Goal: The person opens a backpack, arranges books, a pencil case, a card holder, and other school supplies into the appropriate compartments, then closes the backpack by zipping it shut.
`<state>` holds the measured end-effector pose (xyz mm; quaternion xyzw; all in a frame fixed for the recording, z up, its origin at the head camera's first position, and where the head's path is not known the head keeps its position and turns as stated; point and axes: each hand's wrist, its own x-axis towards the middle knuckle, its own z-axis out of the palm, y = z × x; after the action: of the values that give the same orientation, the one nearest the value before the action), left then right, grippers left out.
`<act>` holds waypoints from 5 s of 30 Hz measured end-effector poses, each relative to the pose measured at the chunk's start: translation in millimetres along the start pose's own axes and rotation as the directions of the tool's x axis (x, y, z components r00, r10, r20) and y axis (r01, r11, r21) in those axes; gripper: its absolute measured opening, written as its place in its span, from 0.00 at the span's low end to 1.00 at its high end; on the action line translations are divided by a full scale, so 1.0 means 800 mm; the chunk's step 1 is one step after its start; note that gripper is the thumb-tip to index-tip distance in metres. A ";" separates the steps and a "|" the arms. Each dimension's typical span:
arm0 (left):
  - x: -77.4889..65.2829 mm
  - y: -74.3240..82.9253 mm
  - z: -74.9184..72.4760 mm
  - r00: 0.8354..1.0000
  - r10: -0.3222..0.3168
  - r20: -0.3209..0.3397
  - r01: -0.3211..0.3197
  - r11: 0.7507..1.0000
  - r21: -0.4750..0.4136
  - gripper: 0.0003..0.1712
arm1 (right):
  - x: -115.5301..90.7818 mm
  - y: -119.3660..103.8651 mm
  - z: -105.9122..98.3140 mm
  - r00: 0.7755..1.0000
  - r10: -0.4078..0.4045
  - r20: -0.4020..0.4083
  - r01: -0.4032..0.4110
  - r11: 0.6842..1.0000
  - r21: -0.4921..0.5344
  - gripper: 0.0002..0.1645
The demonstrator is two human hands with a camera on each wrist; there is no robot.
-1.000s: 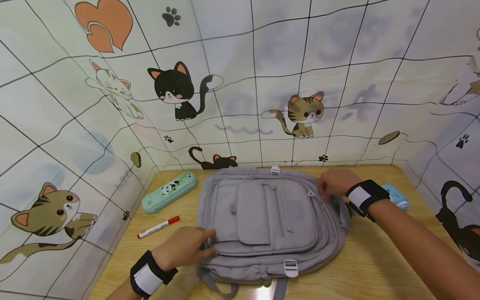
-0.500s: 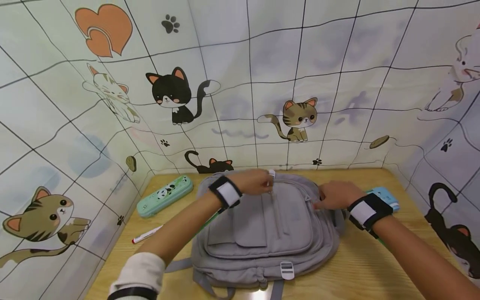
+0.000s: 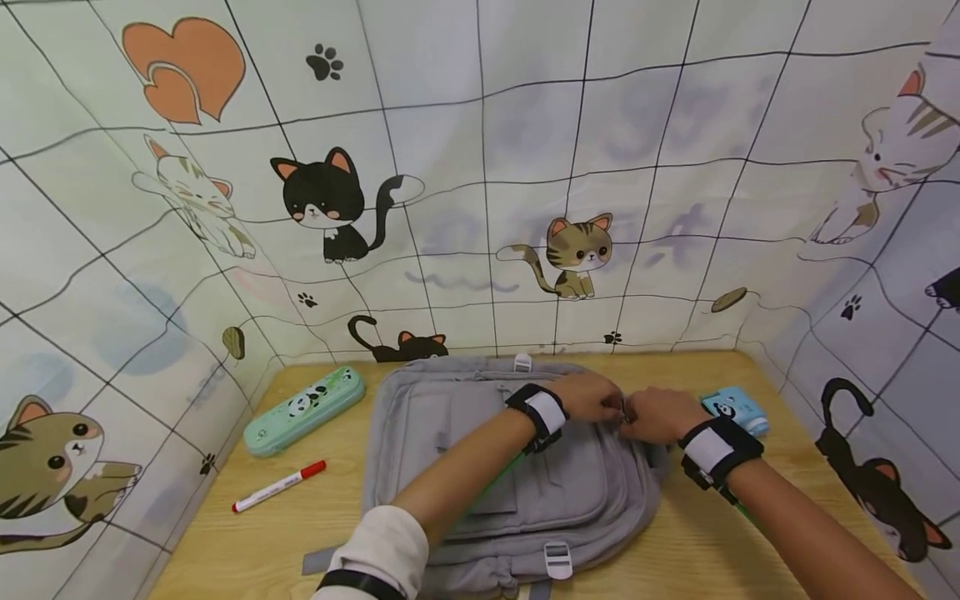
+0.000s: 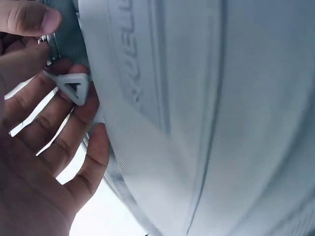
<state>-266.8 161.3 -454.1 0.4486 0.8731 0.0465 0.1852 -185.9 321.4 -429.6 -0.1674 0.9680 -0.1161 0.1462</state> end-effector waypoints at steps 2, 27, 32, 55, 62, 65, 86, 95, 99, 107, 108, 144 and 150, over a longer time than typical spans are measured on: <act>-0.003 0.002 -0.001 1.000 0.010 -0.012 -0.011 0.999 -0.046 0.12 | 0.000 0.002 0.001 1.000 0.002 -0.006 -0.002 1.000 0.005 0.20; 0.024 -0.020 -0.026 0.994 -0.108 -0.015 0.106 0.990 -0.097 0.23 | -0.007 0.000 0.008 0.998 -0.051 -0.032 0.052 0.999 0.006 0.28; 0.022 -0.034 -0.032 0.990 -0.140 -0.022 0.138 0.987 -0.079 0.23 | -0.008 0.001 0.006 0.999 -0.041 -0.017 0.041 0.999 0.013 0.27; 0.035 -0.037 -0.023 0.979 -0.176 -0.099 0.163 0.979 -0.125 0.13 | 0.044 0.010 -0.012 0.997 0.074 -0.020 -0.073 0.997 0.012 0.20; 0.024 -0.048 -0.028 0.953 -0.275 -0.123 0.255 0.954 -0.161 0.18 | 0.040 0.008 -0.011 0.998 0.064 -0.030 -0.064 0.998 -0.002 0.19; 0.024 -0.057 -0.027 0.938 -0.318 -0.141 0.295 0.942 -0.161 0.16 | 0.037 0.008 -0.012 0.997 0.061 -0.041 -0.061 0.998 -0.001 0.19; 0.008 -0.131 -0.023 0.861 -0.490 -0.135 0.448 0.857 -0.255 0.22 | 0.034 0.015 -0.013 0.996 0.057 -0.062 -0.057 0.998 0.005 0.19; -0.016 -0.143 -0.034 0.849 -0.521 -0.090 0.469 0.822 -0.324 0.27 | 0.033 0.023 -0.009 0.996 0.063 -0.056 -0.061 0.998 0.032 0.19; -0.025 -0.148 -0.035 0.840 -0.535 -0.091 0.477 0.808 -0.346 0.26 | 0.031 0.025 -0.007 0.997 0.057 -0.057 -0.055 0.998 0.044 0.19; -0.062 -0.132 -0.048 0.812 -0.564 -0.147 0.481 0.791 -0.379 0.19 | 0.026 0.025 -0.007 0.995 0.042 -0.086 -0.037 0.997 0.063 0.20; -0.062 -0.133 -0.048 0.809 -0.570 -0.140 0.486 0.785 -0.384 0.20 | 0.025 0.025 -0.008 0.995 0.038 -0.090 -0.033 0.998 0.063 0.21; -0.073 -0.187 -0.034 0.773 -0.628 -0.090 0.564 0.745 -0.356 0.19 | 0.024 0.026 -0.005 0.997 0.034 -0.069 -0.028 0.997 0.079 0.19; -0.076 -0.206 -0.033 0.764 -0.645 -0.029 0.588 0.714 -0.380 0.20 | 0.024 0.030 -0.004 0.997 0.037 -0.069 -0.032 0.996 0.079 0.19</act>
<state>-370.4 16.9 -453.4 0.0854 0.9617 0.1713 0.1962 -210.9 337.1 -437.9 -0.1406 0.9701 -0.1568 0.1206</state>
